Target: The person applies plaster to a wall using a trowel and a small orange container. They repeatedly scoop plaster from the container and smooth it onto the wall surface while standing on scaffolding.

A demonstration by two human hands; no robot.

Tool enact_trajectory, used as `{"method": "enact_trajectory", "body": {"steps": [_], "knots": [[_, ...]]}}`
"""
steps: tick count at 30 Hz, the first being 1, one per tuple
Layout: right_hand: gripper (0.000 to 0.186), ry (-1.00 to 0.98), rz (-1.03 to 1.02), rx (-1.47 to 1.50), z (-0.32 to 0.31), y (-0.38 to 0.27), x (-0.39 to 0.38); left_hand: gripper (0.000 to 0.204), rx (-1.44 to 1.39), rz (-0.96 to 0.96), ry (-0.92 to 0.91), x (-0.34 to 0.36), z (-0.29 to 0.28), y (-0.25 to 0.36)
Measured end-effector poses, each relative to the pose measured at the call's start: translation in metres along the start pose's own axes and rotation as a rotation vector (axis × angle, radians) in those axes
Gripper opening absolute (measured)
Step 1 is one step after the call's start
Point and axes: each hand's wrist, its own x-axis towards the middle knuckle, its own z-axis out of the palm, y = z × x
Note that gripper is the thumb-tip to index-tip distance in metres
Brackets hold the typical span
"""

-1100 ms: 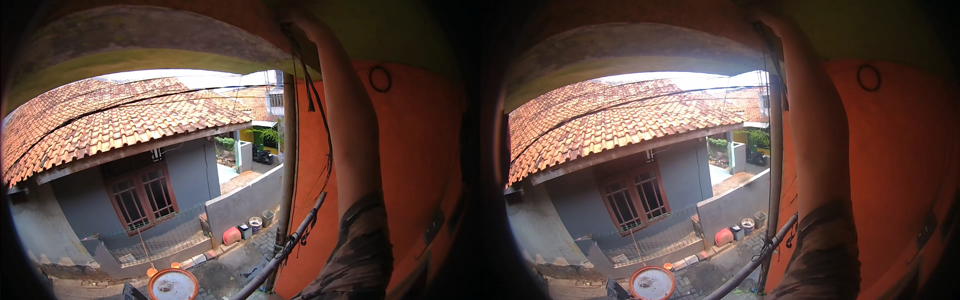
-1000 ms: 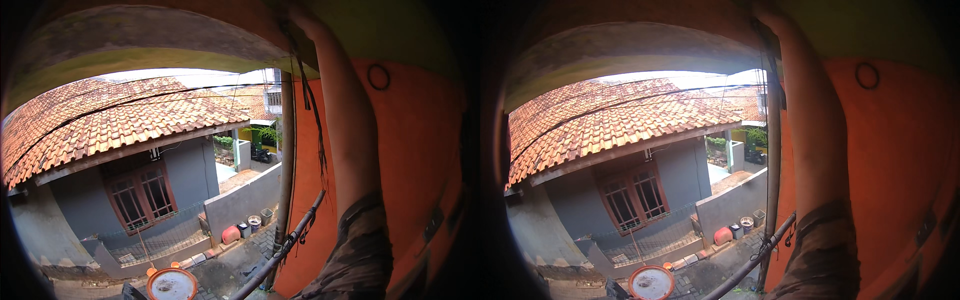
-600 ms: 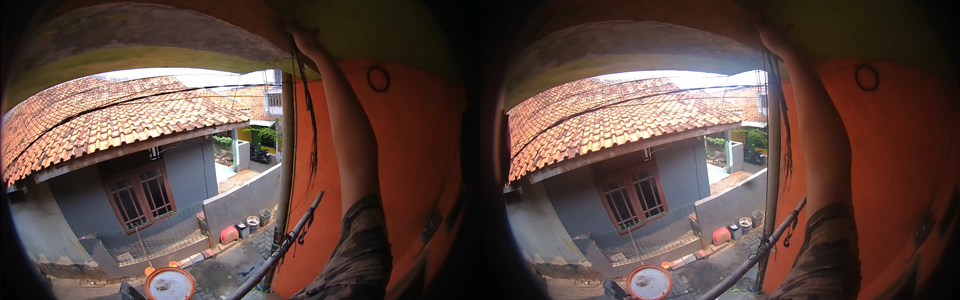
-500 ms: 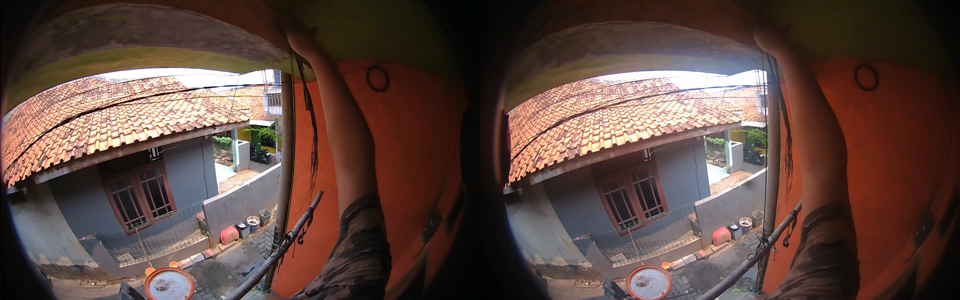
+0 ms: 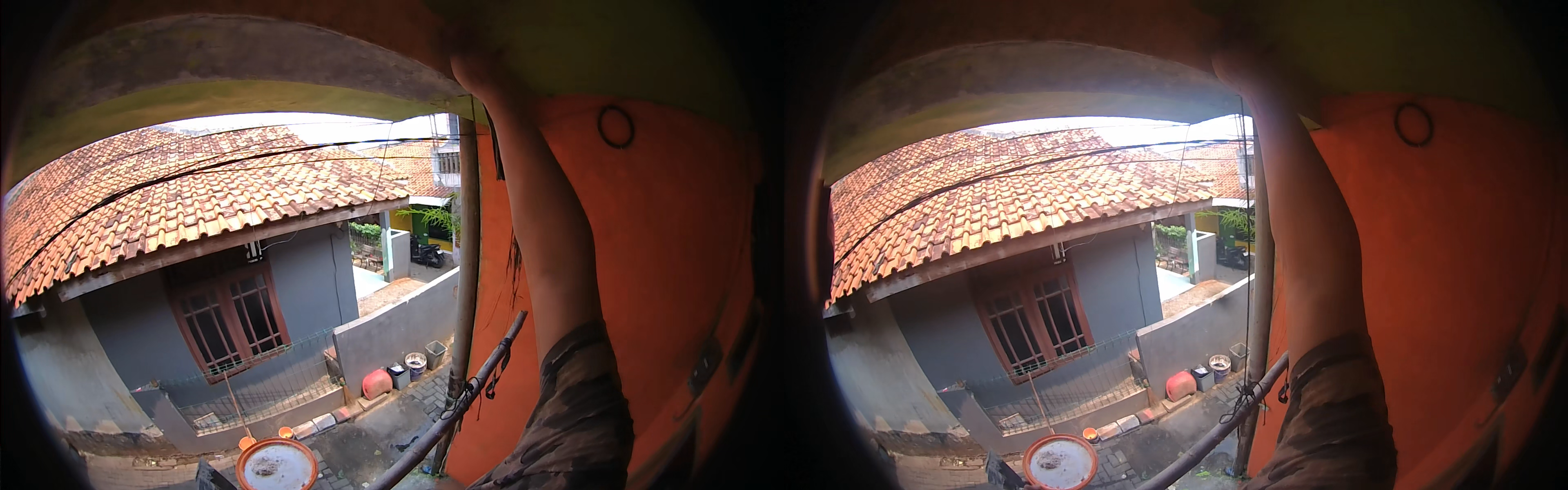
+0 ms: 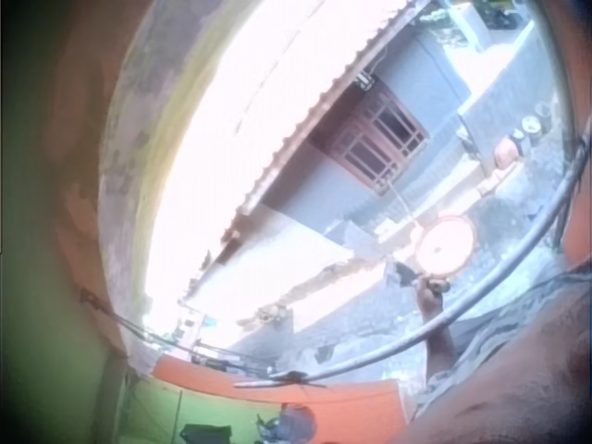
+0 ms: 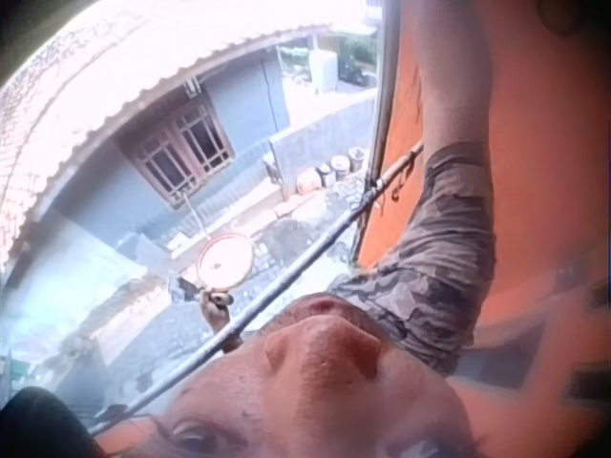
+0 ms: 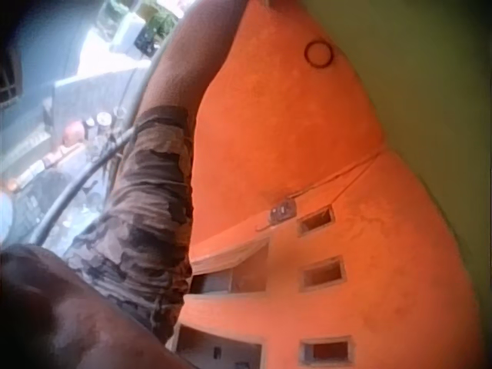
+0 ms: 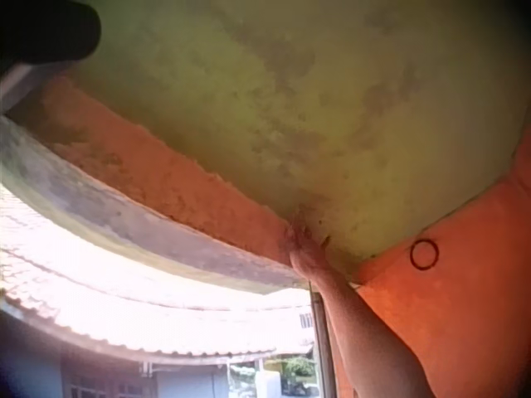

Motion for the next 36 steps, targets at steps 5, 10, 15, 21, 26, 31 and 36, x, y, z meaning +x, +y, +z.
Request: {"method": "enact_trajectory", "body": {"steps": [5, 10, 15, 21, 26, 31, 36], "knots": [[0.056, 0.182, 0.046, 1.145, -0.030, -0.021, -0.045, 0.020, 0.085, 0.040, 0.001, -0.018, -0.005, 0.014], [0.056, 0.330, 0.136, 1.021, -0.045, -0.014, -0.036, 0.021, 0.899, 0.655, -0.153, -0.023, 0.021, 0.036], [0.055, 0.358, 0.074, 1.085, -0.046, -0.028, -0.040, 0.025, 0.290, 0.207, -0.117, -0.020, 0.020, 0.032], [0.051, 0.168, 0.098, 1.178, -0.069, -0.012, -0.042, 0.029, 0.167, 0.118, 0.029, -0.033, 0.003, 0.020], [0.054, 0.413, -0.056, 0.811, -0.082, -0.037, -0.047, 0.032, 0.068, -0.029, 0.066, -0.030, 0.014, 0.027], [0.046, 0.135, 0.144, 1.797, -0.081, -0.035, -0.065, 0.031, 0.244, 0.195, -0.145, -0.036, 0.025, 0.041], [0.049, 0.582, 0.010, 1.095, -0.070, -0.043, -0.073, 0.025, 0.051, 0.045, -0.047, -0.035, 0.041, 0.037]]}}
